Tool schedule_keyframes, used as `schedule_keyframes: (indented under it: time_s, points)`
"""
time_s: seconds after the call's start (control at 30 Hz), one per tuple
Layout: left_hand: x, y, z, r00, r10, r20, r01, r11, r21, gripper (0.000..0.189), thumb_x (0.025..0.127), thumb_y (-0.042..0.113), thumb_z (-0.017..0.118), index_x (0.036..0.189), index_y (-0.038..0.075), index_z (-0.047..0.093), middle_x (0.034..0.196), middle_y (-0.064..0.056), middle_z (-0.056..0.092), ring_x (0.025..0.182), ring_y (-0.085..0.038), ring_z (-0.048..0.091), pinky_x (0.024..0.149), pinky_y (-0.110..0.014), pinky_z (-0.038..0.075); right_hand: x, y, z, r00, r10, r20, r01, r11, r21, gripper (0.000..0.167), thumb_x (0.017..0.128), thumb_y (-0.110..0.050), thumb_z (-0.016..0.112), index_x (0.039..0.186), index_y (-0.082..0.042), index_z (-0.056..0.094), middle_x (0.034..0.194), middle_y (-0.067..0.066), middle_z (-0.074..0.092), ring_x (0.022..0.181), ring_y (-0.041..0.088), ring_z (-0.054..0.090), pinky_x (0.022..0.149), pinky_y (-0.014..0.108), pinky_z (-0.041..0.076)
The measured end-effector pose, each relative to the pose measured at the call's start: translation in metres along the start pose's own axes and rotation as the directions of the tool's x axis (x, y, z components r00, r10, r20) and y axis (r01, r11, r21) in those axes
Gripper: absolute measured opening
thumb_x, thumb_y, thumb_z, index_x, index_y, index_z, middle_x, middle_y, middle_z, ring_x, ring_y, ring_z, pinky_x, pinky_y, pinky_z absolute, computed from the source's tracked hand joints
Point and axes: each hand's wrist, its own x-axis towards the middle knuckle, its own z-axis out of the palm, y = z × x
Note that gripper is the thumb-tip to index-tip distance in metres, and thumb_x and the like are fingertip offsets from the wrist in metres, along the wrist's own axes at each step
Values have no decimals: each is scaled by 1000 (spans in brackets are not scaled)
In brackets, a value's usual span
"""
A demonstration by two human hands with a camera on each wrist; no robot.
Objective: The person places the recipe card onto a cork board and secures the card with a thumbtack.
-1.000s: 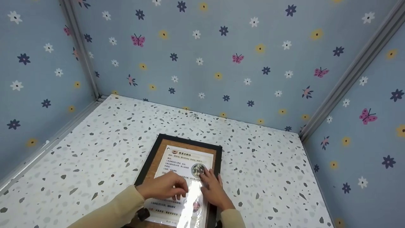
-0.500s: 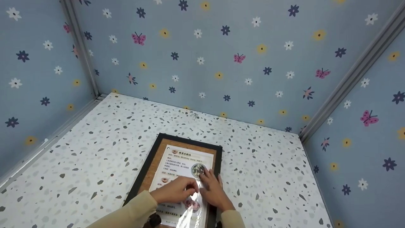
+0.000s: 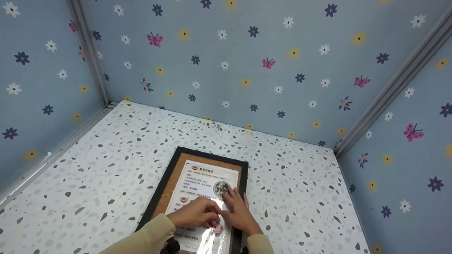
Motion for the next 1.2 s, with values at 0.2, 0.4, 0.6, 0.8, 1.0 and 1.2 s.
schedule_keyframes:
  time_s: [0.2, 0.4, 0.6, 0.8, 1.0, 1.2]
  points:
    - [0, -6, -1, 999, -25, 22, 28, 993, -113, 6, 91, -1, 66, 91, 0, 72, 76, -3, 73, 64, -13, 69, 56, -21, 53, 0, 0, 0, 1000, -7, 4, 7, 1000, -6, 59, 89, -19, 69, 143, -2, 51, 158, 21, 26, 146, 44, 11, 110, 65, -4]
    - [-1, -8, -1, 998, -29, 49, 38, 980, -197, 14, 92, -5, 61, 97, -1, 75, 81, -8, 74, 70, -19, 72, 62, -27, 57, 0, -1, 0, 999, -33, -6, 33, 999, -8, 59, 88, -14, 69, 142, -1, 50, 158, 22, 25, 146, 46, 11, 110, 66, -3]
    - [0, -10, 1, 999, -13, 48, 23, 980, -197, 10, 93, 0, 64, 95, -2, 74, 80, -7, 74, 68, -17, 71, 61, -25, 56, 0, -1, 0, 999, -44, -15, 44, 999, -24, 60, 86, -12, 70, 142, -1, 51, 158, 23, 26, 146, 46, 12, 110, 66, -3]
    - [3, -9, 2, 997, 60, 40, -61, 998, 21, 8, 90, 6, 70, 91, 4, 77, 73, 2, 70, 55, 0, 56, 54, -16, 47, -2, 1, 0, 999, -33, -16, 33, 999, -9, 59, 87, -14, 69, 142, -4, 52, 158, 21, 27, 146, 45, 12, 111, 65, -3]
    - [9, -2, 8, 993, 74, 94, -88, 985, 151, 7, 88, 6, 71, 87, 6, 78, 74, 11, 69, 62, 4, 57, 64, -15, 48, -2, 3, -1, 999, -18, -27, 19, 999, 34, 55, 88, -10, 63, 142, -5, 52, 158, 18, 28, 146, 43, 13, 112, 63, -3]
    - [14, 5, 14, 991, 28, 132, -66, 956, 285, 9, 86, 7, 73, 79, 11, 77, 66, 14, 63, 61, 2, 55, 64, -15, 46, -2, 0, -1, 998, -18, -55, 20, 999, 34, 46, 94, -7, 60, 140, -2, 54, 156, 18, 32, 145, 42, 18, 112, 64, -1]
